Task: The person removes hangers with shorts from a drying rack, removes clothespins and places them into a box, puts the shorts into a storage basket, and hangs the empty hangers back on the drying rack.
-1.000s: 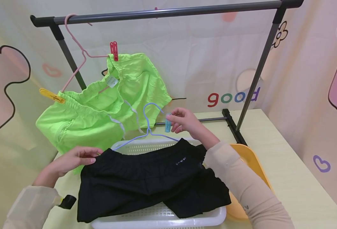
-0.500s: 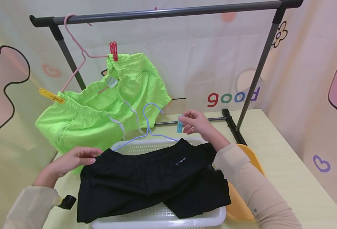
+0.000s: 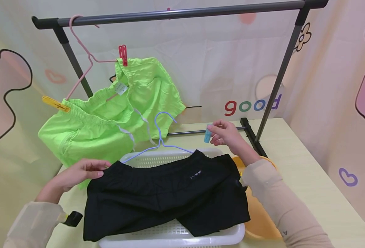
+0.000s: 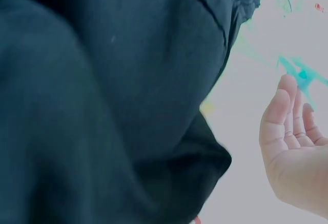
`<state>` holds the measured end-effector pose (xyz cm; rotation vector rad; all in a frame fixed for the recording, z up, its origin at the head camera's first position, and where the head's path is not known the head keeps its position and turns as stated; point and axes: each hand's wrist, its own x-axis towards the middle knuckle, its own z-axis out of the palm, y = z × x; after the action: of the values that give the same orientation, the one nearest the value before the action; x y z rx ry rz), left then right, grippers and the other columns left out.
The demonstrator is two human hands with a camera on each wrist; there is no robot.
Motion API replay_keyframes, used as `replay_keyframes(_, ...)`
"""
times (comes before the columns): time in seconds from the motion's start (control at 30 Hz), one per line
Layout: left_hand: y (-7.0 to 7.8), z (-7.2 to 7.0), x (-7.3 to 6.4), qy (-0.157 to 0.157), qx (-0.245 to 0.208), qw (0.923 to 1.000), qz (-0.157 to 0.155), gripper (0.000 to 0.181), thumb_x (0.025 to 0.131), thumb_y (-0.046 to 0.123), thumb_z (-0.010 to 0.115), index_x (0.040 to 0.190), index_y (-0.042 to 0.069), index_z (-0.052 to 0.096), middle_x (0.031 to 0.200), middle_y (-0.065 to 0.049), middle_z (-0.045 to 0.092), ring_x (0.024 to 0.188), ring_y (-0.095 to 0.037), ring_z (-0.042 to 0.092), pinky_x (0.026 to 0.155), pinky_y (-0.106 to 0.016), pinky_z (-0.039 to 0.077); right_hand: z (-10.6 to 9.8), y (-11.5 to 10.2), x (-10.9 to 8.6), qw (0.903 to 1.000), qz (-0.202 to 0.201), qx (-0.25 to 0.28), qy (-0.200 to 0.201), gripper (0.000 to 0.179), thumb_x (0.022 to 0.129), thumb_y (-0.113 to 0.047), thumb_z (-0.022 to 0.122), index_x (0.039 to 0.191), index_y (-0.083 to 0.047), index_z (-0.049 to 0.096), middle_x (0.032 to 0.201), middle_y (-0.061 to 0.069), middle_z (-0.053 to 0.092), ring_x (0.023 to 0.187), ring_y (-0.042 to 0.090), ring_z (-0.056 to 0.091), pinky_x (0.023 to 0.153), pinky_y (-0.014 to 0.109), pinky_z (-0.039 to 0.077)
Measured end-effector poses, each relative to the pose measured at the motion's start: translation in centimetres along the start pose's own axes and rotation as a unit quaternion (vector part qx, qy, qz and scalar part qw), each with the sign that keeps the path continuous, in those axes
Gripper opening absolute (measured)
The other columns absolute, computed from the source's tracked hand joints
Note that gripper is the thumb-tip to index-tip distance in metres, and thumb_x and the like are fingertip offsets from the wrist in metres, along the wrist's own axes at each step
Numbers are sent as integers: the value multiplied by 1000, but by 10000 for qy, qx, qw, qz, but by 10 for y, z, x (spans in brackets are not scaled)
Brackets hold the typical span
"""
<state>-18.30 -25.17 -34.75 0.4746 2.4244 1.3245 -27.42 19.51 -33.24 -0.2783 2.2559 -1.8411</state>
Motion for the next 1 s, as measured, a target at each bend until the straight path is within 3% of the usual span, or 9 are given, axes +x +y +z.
replay_keyframes(0.37,-1,0,1,-36,-42,10000,15,36,85,6,53,118,-7,50,118,-23,50,96,-5,48,81,-21,43,-26,12,-10,9978,107,521,402,25,86,-33,55,94,-12,44,70,-6,59,61,10,60,62,22,51)
replay_keyframes(0.8,-3,0,2,-62,-30,10000,19,36,85,6,53,119,-7,49,119,-24,49,97,-4,48,81,-20,43,-46,28,-23,9948,598,307,767,28,86,-38,53,95,-15,41,69,-9,54,64,8,60,64,20,50)
replay_keyframes(1.0,-3,-1,2,-69,-30,10000,21,37,85,7,53,119,-7,49,121,-24,49,99,-5,48,81,-21,43,-55,41,-25,9905,929,-137,1008,37,82,-46,53,96,-15,40,69,-10,53,64,7,60,65,19,49)
